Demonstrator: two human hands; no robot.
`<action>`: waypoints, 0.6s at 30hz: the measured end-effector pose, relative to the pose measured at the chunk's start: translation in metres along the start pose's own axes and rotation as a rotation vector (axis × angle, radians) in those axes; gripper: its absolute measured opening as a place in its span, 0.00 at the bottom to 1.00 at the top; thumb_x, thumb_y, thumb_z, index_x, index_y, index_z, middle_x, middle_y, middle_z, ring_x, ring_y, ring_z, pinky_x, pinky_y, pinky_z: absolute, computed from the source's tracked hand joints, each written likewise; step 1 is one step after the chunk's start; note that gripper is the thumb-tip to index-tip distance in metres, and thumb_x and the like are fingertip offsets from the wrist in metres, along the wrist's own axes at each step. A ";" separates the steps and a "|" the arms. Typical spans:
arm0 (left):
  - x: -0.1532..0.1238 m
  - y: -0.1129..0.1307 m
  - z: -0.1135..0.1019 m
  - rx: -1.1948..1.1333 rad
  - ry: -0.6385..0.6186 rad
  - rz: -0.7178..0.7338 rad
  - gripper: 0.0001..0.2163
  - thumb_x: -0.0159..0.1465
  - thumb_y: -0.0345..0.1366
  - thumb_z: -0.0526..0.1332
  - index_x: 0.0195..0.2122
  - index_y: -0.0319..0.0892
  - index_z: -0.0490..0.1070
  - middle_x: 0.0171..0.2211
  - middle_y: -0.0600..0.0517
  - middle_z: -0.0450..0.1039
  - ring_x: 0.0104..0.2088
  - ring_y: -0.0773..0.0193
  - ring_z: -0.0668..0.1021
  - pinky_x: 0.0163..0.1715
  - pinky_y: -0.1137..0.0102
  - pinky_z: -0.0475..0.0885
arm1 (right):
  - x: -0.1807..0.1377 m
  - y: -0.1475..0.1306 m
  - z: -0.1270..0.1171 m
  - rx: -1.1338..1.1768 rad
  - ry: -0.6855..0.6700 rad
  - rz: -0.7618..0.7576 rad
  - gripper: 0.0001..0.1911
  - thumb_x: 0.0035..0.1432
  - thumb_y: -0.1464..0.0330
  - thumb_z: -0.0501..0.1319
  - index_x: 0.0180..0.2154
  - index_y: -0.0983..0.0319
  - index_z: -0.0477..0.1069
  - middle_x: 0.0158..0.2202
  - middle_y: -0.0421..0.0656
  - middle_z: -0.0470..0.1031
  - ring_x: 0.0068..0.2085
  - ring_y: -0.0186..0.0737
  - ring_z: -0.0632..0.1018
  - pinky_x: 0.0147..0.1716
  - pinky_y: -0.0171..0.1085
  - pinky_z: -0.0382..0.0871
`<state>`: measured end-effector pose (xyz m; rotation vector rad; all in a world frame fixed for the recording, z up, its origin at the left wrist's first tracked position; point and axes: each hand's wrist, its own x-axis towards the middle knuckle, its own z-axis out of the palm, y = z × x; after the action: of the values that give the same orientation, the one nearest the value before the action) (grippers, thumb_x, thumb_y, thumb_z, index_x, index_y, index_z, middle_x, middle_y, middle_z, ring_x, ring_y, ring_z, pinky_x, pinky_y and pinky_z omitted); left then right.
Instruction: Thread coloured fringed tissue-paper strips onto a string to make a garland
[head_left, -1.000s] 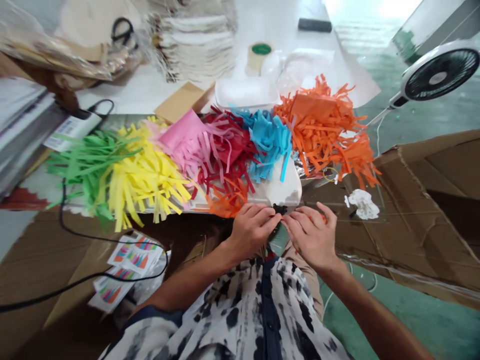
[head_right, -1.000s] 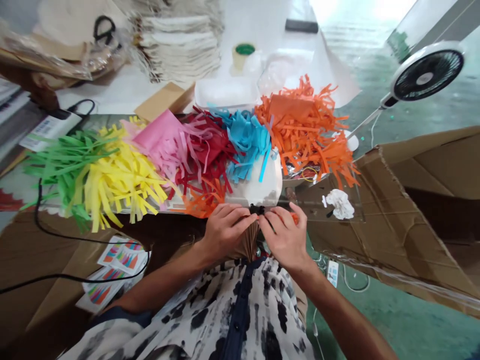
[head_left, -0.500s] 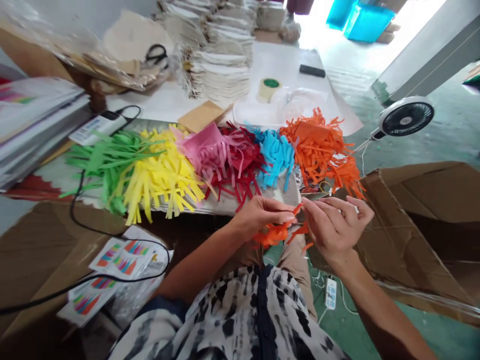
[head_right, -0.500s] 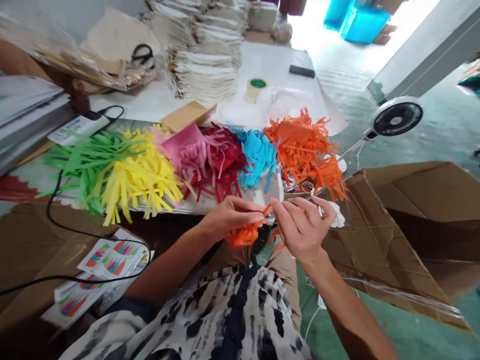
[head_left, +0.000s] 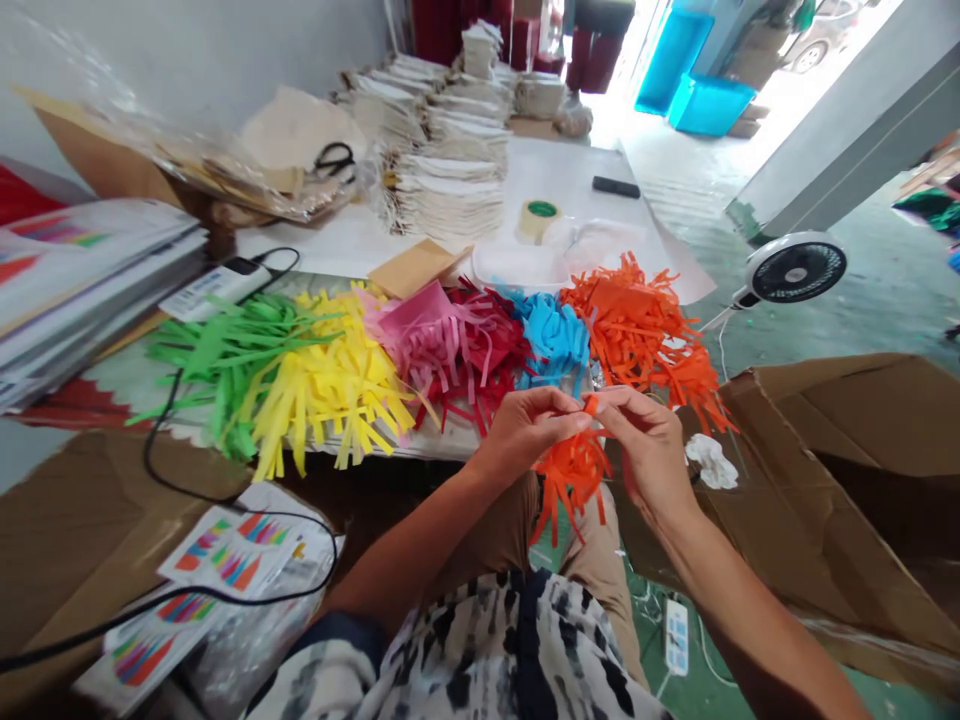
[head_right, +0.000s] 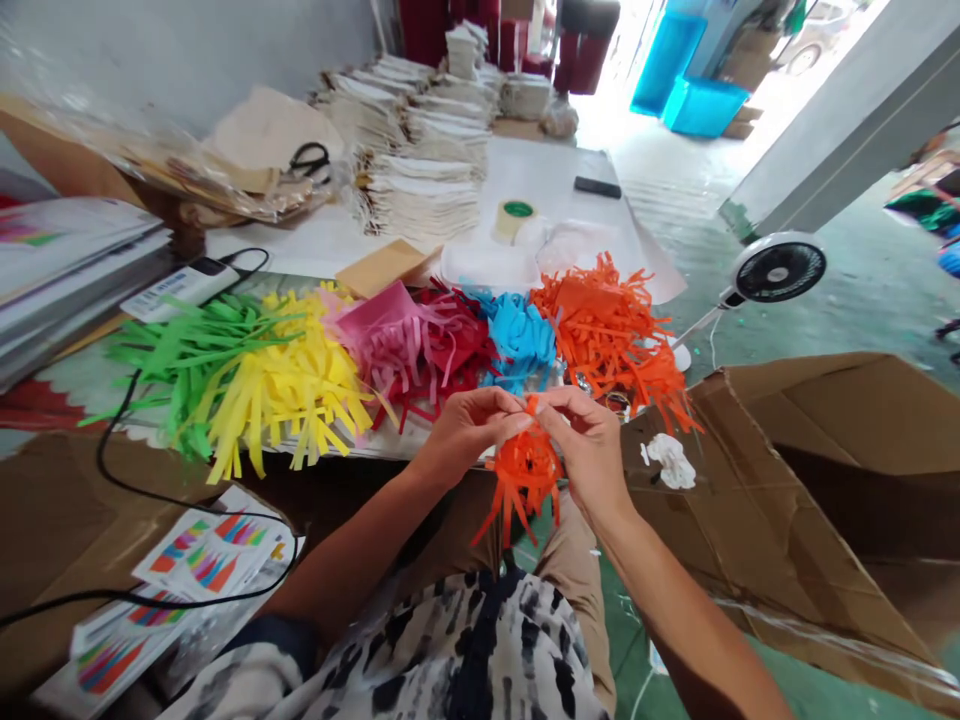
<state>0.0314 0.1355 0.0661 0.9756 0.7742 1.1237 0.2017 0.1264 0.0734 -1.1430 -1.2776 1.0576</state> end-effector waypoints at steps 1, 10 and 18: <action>0.002 -0.001 -0.002 0.023 0.009 0.026 0.16 0.53 0.46 0.78 0.28 0.39 0.78 0.29 0.53 0.76 0.31 0.68 0.74 0.37 0.71 0.68 | 0.002 0.000 -0.002 -0.019 -0.040 0.015 0.07 0.63 0.59 0.70 0.38 0.55 0.84 0.38 0.41 0.83 0.41 0.42 0.80 0.44 0.41 0.73; 0.046 -0.007 -0.028 -0.083 0.057 0.044 0.18 0.51 0.45 0.80 0.29 0.38 0.76 0.27 0.55 0.75 0.28 0.71 0.72 0.33 0.74 0.66 | 0.096 -0.005 0.011 -0.467 -0.110 -0.277 0.13 0.68 0.56 0.64 0.37 0.57 0.81 0.38 0.43 0.83 0.41 0.44 0.81 0.45 0.43 0.73; 0.053 -0.023 -0.044 -0.395 -0.156 -0.200 0.20 0.54 0.45 0.80 0.32 0.39 0.72 0.30 0.50 0.80 0.28 0.65 0.80 0.34 0.71 0.74 | 0.264 0.019 0.073 -1.214 -0.209 -0.124 0.15 0.72 0.65 0.60 0.53 0.64 0.80 0.53 0.52 0.81 0.58 0.52 0.79 0.59 0.48 0.69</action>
<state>0.0147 0.1945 0.0265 0.6290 0.4865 0.9658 0.1383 0.3923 0.0913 -1.7955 -2.2289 0.2095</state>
